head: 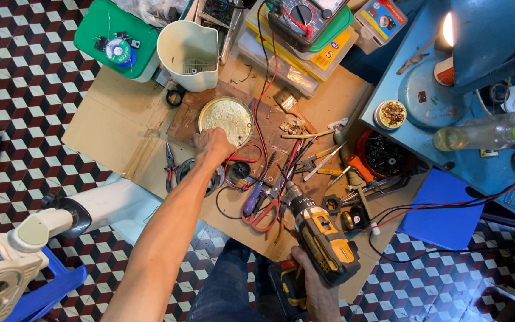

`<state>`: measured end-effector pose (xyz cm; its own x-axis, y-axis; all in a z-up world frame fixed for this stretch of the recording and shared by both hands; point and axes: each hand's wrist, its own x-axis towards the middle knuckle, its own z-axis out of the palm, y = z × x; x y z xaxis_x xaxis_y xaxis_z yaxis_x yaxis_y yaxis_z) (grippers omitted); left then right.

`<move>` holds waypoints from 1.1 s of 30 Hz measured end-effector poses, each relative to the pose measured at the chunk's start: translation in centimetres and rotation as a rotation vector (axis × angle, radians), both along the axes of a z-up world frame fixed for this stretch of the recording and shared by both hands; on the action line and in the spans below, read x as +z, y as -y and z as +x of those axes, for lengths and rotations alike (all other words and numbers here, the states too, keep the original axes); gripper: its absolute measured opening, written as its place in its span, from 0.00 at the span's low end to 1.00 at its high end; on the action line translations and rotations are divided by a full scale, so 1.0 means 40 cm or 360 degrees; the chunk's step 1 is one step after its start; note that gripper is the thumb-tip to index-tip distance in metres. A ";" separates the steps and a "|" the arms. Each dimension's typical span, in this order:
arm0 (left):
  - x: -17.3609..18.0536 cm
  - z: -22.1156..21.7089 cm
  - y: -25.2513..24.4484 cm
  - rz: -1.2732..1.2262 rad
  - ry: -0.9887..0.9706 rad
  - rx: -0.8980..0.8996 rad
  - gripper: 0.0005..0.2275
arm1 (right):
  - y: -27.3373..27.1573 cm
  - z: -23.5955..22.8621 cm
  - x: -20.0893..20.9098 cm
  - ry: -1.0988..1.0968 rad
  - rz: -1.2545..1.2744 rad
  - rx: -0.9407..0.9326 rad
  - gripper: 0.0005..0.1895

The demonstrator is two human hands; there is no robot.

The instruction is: The person assembles a standing fan by attaching the motor housing to the fan stand and securing it with a cord. They then attach the fan blade hub to the motor shaft and fasten it using a cordless drill.

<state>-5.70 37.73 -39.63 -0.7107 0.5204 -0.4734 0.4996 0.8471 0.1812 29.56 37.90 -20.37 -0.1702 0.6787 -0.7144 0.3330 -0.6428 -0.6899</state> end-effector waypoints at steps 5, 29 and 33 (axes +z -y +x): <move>0.071 -0.044 0.057 0.0623 0.0293 0.0475 0.11 | 0.003 0.021 -0.017 0.0101 -0.0047 0.0083 0.17; 0.256 0.346 0.356 0.2051 0.2275 0.2462 0.07 | 0.029 0.079 -0.005 -0.0203 -0.0377 0.0565 0.27; 0.280 0.331 0.404 0.2002 0.2336 0.2083 0.07 | 0.035 0.101 0.017 -0.0223 -0.0395 0.0594 0.25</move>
